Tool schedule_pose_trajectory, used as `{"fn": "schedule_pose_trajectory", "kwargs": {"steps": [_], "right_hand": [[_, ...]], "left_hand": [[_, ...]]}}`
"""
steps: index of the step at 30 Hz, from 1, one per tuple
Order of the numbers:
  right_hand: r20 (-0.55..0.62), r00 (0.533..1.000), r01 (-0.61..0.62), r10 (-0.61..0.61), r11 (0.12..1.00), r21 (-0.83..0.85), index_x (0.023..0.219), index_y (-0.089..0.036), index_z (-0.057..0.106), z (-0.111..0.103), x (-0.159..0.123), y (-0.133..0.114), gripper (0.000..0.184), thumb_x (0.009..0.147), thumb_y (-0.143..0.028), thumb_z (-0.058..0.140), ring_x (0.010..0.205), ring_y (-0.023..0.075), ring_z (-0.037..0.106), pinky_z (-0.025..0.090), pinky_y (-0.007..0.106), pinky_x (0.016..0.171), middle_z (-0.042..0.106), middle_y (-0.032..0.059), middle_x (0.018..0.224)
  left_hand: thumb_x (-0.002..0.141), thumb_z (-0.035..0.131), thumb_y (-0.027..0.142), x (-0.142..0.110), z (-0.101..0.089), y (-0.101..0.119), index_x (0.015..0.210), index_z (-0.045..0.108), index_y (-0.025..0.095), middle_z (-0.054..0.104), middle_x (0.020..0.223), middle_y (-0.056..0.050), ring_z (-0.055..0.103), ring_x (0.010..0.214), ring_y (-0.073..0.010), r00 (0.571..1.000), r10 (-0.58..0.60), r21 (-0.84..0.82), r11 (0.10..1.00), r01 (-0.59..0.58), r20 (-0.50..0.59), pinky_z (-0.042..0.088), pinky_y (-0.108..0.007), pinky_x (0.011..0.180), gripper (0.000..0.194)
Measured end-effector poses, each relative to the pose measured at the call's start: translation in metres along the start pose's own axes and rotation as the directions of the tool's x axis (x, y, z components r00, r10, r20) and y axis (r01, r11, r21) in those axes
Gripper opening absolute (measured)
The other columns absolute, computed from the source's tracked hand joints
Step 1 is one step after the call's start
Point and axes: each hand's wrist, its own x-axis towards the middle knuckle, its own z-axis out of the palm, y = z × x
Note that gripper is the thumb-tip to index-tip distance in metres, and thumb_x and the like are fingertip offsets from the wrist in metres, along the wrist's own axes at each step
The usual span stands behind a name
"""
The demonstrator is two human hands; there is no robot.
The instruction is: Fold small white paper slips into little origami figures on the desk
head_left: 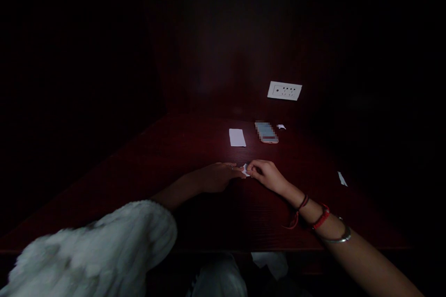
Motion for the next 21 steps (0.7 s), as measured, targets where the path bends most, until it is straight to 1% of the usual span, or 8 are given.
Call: {"fn": "schedule_pose_trajectory", "kwargs": {"steps": [2, 4, 7, 11, 15, 21], "right_hand": [[0.029, 0.997, 0.069, -0.068, 0.997, -0.028, 0.075, -0.014, 0.056, -0.006, -0.003, 0.0, 0.015, 0.078, -0.022, 0.043, 0.066, 0.0104, 0.05, 0.038, 0.021, 0.062, 0.055, 0.0031, 0.071], [0.089, 0.987, 0.136, -0.131, 0.989, -0.051, 0.08, -0.015, 0.058, -0.013, -0.006, 0.001, 0.018, 0.079, -0.02, 0.041, 0.071, 0.011, 0.051, 0.039, 0.021, 0.066, 0.056, 0.0041, 0.076], [0.168, 0.968, 0.2, -0.184, 0.976, -0.088, 0.088, -0.018, 0.059, -0.02, -0.01, 0.003, 0.021, 0.079, -0.017, 0.041, 0.077, 0.011, 0.051, 0.039, 0.022, 0.07, 0.056, 0.0042, 0.085], [0.245, 0.947, 0.245, -0.208, 0.961, -0.131, 0.095, -0.018, 0.058, -0.023, -0.011, 0.004, 0.025, 0.078, -0.013, 0.041, 0.081, 0.0117, 0.052, 0.04, 0.023, 0.073, 0.057, 0.0045, 0.09], [0.286, 0.935, 0.264, -0.211, 0.951, -0.163, 0.099, -0.018, 0.057, -0.025, -0.01, 0.001, 0.026, 0.077, -0.012, 0.042, 0.079, 0.0114, 0.053, 0.04, 0.023, 0.072, 0.057, 0.0046, 0.087], [0.349, 0.913, 0.295, -0.214, 0.935, -0.199, 0.101, -0.018, 0.055, -0.03, -0.006, -0.002, 0.026, 0.079, -0.016, 0.04, 0.076, 0.011, 0.053, 0.04, 0.022, 0.07, 0.056, 0.0046, 0.086]], "left_hand": [[0.072, 0.036, 0.002, 0.0, -0.002, 0.001, 0.118, 0.035, 0.027, 0.034, 0.126, 0.001, 0.03, 0.115, -0.018, 1.0, -0.009, 0.009, 1.0, 0.009, 0.012, 0.027, -0.035, 0.093, 0.052], [0.072, 0.036, 0.002, 0.0, -0.005, 0.003, 0.118, 0.034, 0.027, 0.032, 0.127, 0.001, 0.029, 0.116, -0.0179, 1.0, -0.009, 0.015, 1.0, 0.009, 0.025, 0.027, -0.034, 0.093, 0.053], [0.071, 0.036, 0.0, -0.001, -0.006, 0.003, 0.118, 0.034, 0.027, 0.031, 0.128, 0.002, 0.028, 0.116, -0.0168, 1.0, -0.008, 0.02, 1.0, 0.008, 0.028, 0.027, -0.033, 0.093, 0.055], [0.071, 0.036, 0.002, 0.0, -0.004, 0.002, 0.117, 0.035, 0.026, 0.032, 0.127, 0.002, 0.028, 0.116, -0.0158, 1.0, -0.011, 0.023, 1.0, 0.011, 0.026, 0.025, -0.032, 0.094, 0.052], [0.073, 0.035, 0.003, 0.0, -0.002, 0.002, 0.117, 0.036, 0.026, 0.032, 0.127, 0.002, 0.029, 0.115, -0.0156, 1.0, 0.007, 0.026, 1.0, -0.007, 0.015, 0.026, -0.032, 0.094, 0.05], [0.076, 0.034, 0.005, 0.002, -0.008, 0.009, 0.111, 0.041, 0.023, 0.039, 0.122, 0.0, 0.035, 0.112, -0.0163, 1.0, -0.008, 0.043, 0.999, 0.008, 0.0, 0.029, -0.031, 0.091, 0.04]]}}
